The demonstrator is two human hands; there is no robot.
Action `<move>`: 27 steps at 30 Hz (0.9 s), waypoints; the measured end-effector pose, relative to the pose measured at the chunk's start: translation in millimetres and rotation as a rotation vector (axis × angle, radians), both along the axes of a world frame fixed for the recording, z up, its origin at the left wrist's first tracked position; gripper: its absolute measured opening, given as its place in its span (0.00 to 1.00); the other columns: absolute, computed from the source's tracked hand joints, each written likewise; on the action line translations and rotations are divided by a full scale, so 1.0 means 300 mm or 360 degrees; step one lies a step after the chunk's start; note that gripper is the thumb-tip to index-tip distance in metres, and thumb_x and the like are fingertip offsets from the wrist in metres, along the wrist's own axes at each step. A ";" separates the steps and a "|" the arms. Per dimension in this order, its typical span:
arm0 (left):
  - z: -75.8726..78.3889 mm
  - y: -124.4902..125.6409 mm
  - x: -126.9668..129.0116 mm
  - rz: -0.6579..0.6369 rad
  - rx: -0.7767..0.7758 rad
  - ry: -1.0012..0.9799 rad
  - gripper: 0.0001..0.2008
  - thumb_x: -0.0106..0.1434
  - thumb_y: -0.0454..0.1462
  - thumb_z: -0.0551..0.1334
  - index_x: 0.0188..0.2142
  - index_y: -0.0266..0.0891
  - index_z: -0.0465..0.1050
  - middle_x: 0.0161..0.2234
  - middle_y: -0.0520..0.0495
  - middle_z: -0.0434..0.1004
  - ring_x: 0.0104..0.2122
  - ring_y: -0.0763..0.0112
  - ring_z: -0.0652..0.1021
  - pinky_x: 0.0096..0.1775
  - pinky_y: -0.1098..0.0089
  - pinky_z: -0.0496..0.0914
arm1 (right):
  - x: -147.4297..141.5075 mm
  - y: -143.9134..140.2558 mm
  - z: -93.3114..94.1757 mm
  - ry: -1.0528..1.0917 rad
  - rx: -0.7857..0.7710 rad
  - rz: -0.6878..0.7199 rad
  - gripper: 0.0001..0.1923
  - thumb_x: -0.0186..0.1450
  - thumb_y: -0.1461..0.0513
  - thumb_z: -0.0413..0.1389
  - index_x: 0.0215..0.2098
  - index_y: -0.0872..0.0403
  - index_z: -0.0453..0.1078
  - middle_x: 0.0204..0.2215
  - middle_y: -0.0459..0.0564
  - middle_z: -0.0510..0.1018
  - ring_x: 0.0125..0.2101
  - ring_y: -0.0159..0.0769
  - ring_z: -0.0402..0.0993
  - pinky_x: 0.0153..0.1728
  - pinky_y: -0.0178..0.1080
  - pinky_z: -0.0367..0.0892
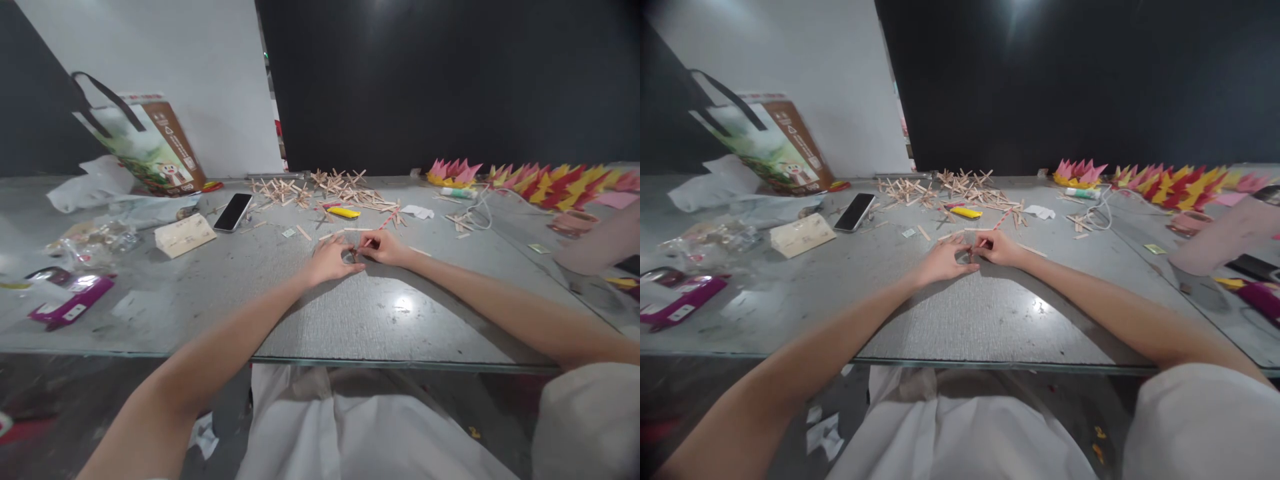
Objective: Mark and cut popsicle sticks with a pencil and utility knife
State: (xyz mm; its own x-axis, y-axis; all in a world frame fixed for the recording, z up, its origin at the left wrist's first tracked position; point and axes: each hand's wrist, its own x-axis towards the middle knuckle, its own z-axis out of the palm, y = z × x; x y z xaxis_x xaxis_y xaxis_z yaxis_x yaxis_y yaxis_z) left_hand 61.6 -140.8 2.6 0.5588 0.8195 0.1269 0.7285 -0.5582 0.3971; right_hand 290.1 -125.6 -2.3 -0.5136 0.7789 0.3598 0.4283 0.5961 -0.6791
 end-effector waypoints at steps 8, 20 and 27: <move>0.025 -0.005 0.001 -0.0018 -0.0097 -0.0092 0.35 0.61 0.58 0.72 0.63 0.46 0.77 0.73 0.38 0.65 0.77 0.44 0.55 0.74 0.43 0.51 | 0.005 0.018 -0.006 0.0023 -0.0029 -0.0137 0.10 0.65 0.56 0.63 0.29 0.53 0.74 0.22 0.46 0.79 0.23 0.34 0.68 0.27 0.36 0.60; 0.023 0.007 0.005 -0.0006 -0.0097 -0.0070 0.28 0.59 0.58 0.74 0.53 0.47 0.83 0.72 0.40 0.67 0.76 0.39 0.57 0.73 0.38 0.55 | 0.001 0.015 0.003 0.0087 -0.0192 0.0073 0.12 0.63 0.55 0.66 0.28 0.53 0.73 0.28 0.50 0.85 0.28 0.38 0.78 0.32 0.38 0.69; 0.019 0.017 0.008 -0.0006 -0.0066 -0.0044 0.34 0.58 0.59 0.74 0.58 0.47 0.81 0.72 0.39 0.66 0.75 0.39 0.58 0.72 0.36 0.55 | 0.001 0.016 -0.005 0.0098 -0.0092 -0.0097 0.12 0.63 0.55 0.65 0.28 0.53 0.75 0.26 0.50 0.85 0.25 0.37 0.76 0.29 0.37 0.67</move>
State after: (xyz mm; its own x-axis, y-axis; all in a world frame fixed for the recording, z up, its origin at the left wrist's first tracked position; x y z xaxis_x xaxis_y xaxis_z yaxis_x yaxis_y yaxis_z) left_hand 64.1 -135.8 8.3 0.5587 0.8222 0.1087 0.7146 -0.5438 0.4400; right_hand 290.5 -120.9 -3.8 -0.4428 0.8285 0.3429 0.4191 0.5293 -0.7377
